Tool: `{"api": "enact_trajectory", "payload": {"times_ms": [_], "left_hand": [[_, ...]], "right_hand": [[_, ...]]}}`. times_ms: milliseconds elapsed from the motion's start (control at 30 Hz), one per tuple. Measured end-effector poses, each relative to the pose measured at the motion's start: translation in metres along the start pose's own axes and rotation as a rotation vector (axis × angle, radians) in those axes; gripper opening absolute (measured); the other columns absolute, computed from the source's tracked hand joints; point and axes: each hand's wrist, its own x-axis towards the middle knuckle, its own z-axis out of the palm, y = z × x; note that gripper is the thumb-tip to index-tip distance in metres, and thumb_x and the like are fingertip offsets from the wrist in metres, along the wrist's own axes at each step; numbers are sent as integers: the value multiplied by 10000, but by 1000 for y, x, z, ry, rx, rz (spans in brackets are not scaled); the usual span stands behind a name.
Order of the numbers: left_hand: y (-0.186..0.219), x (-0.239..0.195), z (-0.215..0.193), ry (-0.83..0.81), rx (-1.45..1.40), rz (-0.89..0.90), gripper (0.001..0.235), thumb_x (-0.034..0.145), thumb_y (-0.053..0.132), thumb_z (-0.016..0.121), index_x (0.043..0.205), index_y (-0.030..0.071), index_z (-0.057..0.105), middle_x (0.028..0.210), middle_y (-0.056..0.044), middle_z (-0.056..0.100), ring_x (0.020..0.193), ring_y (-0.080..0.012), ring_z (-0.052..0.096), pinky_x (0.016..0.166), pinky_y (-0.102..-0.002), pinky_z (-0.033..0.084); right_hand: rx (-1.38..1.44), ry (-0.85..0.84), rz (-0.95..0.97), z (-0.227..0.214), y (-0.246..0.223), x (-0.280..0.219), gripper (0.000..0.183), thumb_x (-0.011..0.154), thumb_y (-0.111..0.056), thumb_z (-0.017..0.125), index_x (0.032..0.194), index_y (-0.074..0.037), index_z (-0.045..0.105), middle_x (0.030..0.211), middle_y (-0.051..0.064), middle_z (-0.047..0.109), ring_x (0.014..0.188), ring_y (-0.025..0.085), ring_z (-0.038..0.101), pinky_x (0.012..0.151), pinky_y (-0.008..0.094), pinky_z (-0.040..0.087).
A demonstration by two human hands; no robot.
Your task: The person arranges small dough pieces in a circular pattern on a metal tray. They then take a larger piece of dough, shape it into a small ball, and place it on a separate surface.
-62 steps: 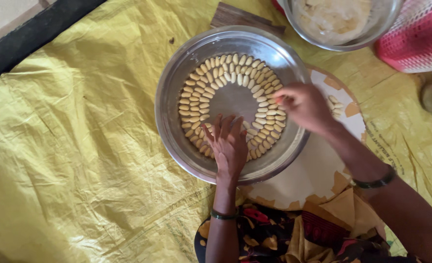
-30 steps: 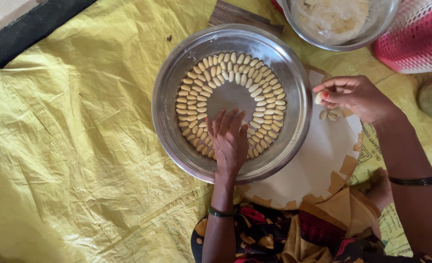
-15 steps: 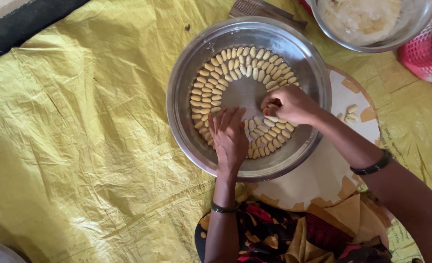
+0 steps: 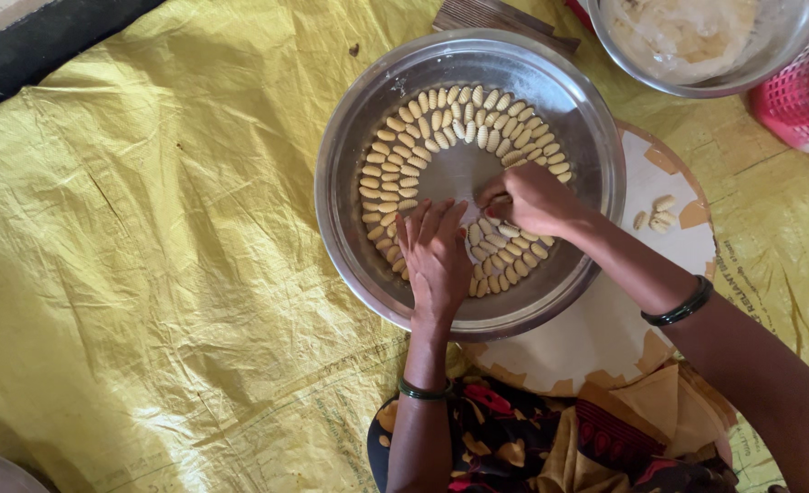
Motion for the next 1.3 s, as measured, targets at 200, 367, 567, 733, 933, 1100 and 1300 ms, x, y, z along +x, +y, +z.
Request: {"api": "enact_trajectory", "payload": {"times_ms": [200, 367, 567, 733, 933, 1100, 1300], "left_hand": [[-1, 0, 0, 10, -7, -1, 394, 855, 2, 693, 1232, 118, 695, 1252, -91, 683, 1296, -340, 558, 1199, -632, 293], [0, 0, 0, 20, -29, 4, 391, 851, 1, 693, 1225, 115, 692, 1245, -92, 681, 1291, -340, 559, 1195, -633, 295], [1, 0, -1, 19, -27, 6, 388, 856, 4, 696, 1228, 116, 687, 1245, -87, 679, 1294, -337, 557, 1197, -639, 292], [0, 0, -1, 14, -19, 4, 386, 852, 12, 701, 1224, 113, 690, 1250, -89, 682, 1293, -339, 558, 1190, -637, 296], [-1, 0, -2, 9, -9, 4, 384, 859, 25, 704, 1233, 114, 689, 1261, -90, 682, 1305, -338, 549, 1191, -631, 301], [0, 0, -2, 4, -17, -10, 388, 858, 24, 705, 1235, 112, 691, 1261, -94, 681, 1308, -336, 543, 1200, -634, 289], [0, 0, -4, -6, -7, -13, 401, 853, 20, 704, 1243, 115, 690, 1270, -91, 676, 1314, -338, 542, 1206, -632, 286]], "right_hand": [[309, -13, 134, -15, 17, 1, 237, 905, 17, 654, 1093, -67, 771, 1022, 66, 788, 871, 123, 733, 804, 303, 598], [520, -52, 57, -16, 40, 4, 401, 825, 185, 532, 1094, -4, 762, 1022, 61, 728, 929, 114, 679, 881, 268, 629], [608, -72, 139, -12, 37, 5, 266, 877, 136, 594, 1068, 18, 738, 1007, 60, 731, 913, 142, 720, 833, 299, 608], [152, 49, 98, -5, 16, 1, 175, 921, -17, 678, 1083, -35, 740, 1035, 92, 766, 888, 178, 729, 820, 330, 592], [-185, 197, -148, -1, 3, -11, 280, 945, 77, 576, 1113, -65, 750, 1025, 136, 716, 933, 281, 697, 861, 376, 574], [-239, 164, -193, -6, 5, -12, 389, 863, 101, 597, 1151, -103, 761, 1064, 149, 720, 983, 326, 698, 906, 402, 553], [-275, 62, -99, -1, 10, -7, 443, 856, 128, 576, 1169, -124, 763, 1111, 155, 720, 996, 319, 692, 939, 391, 547]]}}
